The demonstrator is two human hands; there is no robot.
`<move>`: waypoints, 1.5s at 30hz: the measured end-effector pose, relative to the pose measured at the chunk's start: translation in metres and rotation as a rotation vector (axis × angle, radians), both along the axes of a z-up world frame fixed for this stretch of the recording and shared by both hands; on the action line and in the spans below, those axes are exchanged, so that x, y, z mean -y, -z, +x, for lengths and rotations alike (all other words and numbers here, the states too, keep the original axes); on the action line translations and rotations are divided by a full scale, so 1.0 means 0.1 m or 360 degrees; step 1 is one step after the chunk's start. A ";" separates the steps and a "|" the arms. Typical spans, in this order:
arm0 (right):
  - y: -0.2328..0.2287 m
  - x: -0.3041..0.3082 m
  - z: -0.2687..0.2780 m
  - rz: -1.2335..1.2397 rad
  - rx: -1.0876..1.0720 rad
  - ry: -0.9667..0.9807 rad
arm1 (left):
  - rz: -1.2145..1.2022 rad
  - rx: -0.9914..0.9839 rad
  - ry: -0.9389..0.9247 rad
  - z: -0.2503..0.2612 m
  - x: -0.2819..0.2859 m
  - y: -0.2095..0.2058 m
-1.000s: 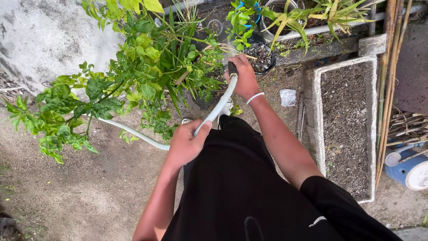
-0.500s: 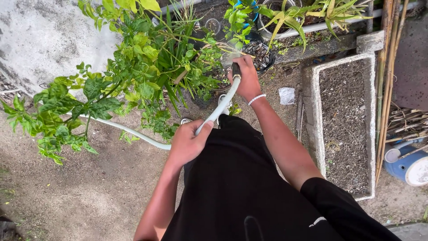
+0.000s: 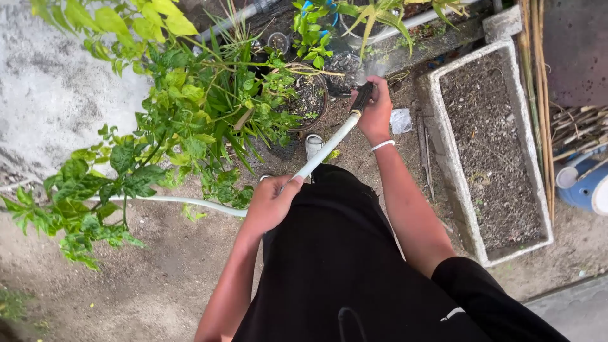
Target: Watering various potted herbs and garden plants using a handheld hose.
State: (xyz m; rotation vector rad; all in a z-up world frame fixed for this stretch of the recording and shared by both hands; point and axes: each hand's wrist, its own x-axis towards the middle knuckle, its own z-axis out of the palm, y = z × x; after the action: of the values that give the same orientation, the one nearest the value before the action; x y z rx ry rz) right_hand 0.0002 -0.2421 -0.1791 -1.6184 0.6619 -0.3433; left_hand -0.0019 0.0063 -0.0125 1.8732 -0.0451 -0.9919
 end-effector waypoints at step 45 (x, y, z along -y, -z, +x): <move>-0.17 -2.00 -3.43 0.1762 0.1034 0.1887 | -0.0238 -0.0313 0.1527 -1.77 -1.71 0.29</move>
State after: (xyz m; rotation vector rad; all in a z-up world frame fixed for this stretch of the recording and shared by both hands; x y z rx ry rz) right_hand -0.3427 -0.0417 -0.1625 0.0981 0.9756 -1.0577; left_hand -0.1792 0.1778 -0.0420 1.5824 -0.9409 -1.7406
